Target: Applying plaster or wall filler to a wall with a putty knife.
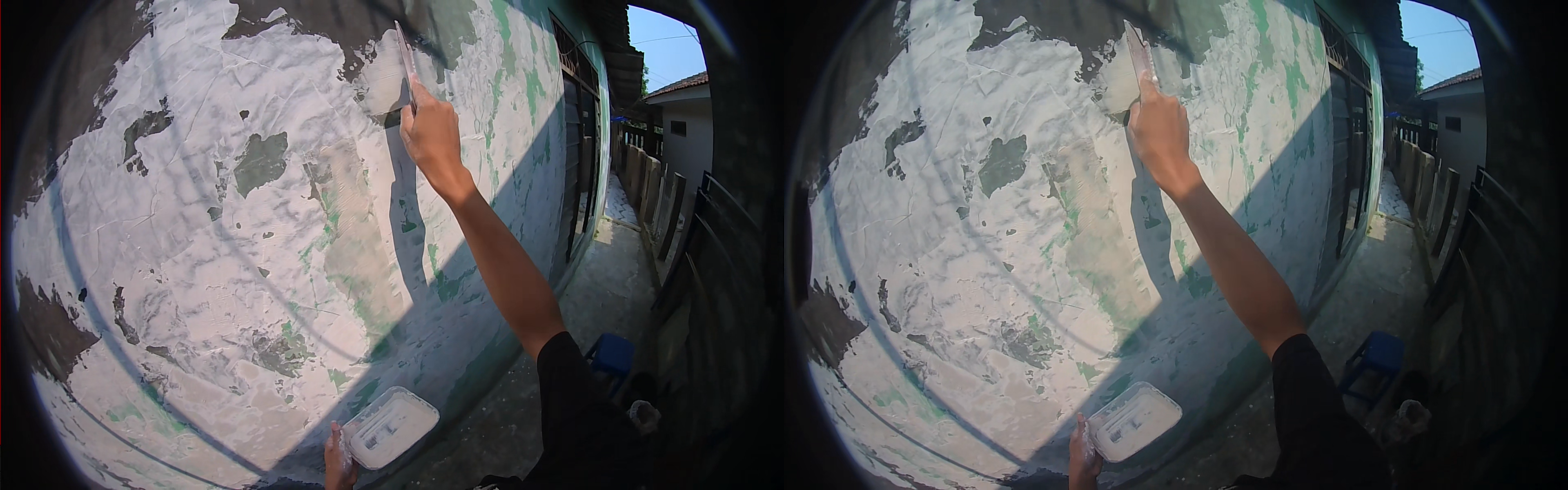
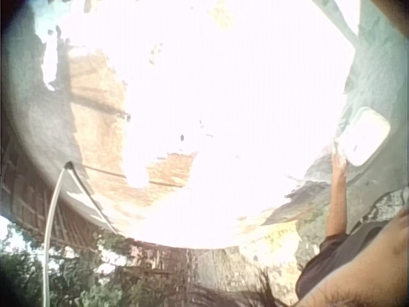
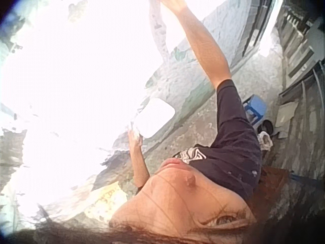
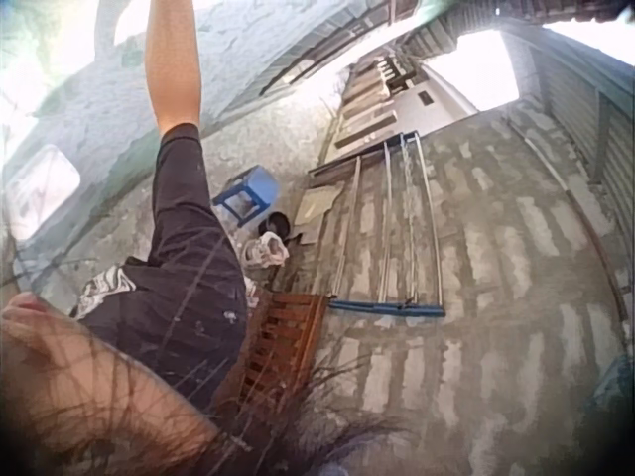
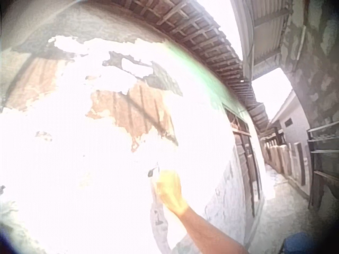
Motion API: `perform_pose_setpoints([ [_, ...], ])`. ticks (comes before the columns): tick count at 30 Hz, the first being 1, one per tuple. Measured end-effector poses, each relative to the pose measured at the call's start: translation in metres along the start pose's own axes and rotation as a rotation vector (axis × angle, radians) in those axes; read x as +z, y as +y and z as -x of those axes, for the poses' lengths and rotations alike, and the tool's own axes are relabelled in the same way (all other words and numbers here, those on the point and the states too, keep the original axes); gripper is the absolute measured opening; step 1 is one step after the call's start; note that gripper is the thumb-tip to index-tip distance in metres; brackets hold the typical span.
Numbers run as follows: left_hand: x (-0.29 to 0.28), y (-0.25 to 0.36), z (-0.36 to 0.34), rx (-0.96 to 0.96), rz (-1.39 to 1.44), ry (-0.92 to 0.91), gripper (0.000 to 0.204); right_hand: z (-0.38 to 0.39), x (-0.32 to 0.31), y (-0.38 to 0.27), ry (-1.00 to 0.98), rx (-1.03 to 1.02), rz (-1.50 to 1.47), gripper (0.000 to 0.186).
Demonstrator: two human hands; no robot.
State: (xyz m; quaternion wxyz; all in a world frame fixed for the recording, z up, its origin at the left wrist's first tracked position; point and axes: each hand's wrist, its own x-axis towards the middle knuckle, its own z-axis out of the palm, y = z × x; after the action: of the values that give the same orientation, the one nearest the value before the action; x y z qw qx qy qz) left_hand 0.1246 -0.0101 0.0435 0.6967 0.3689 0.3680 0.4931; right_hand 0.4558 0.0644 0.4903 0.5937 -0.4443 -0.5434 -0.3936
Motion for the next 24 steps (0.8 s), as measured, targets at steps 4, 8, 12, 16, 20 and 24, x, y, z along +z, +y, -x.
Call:
perform_pose_setpoints([
  [4, -0.005, -0.003, 0.010, -0.004, 0.033, 0.026, 0.059, 0.018, 0.035, -0.003, -0.150, 0.014, 0.153, 0.049],
  [8, -0.010, -0.006, 0.009, 0.017, 0.031, 0.028, 0.059, 0.042, 0.050, -0.035, -0.152, -0.131, 0.165, 0.051],
  [12, -0.014, -0.010, 0.016, 0.017, 0.033, 0.039, 0.059, 0.046, 0.019, -0.050, -0.198, -0.058, -0.212, 0.051],
  [16, -0.008, -0.019, 0.011, -0.001, 0.041, 0.007, 0.058, 0.027, -0.006, -0.008, -0.086, 0.050, -0.069, 0.047],
  [20, -0.008, -0.018, 0.013, 0.008, 0.049, 0.009, 0.058, 0.025, 0.018, 0.009, -0.266, 0.084, 0.186, 0.051],
  [24, 0.006, -0.008, 0.014, 0.016, 0.054, 0.028, 0.057, 0.054, 0.054, -0.013, -0.192, -0.121, 0.319, 0.058],
])
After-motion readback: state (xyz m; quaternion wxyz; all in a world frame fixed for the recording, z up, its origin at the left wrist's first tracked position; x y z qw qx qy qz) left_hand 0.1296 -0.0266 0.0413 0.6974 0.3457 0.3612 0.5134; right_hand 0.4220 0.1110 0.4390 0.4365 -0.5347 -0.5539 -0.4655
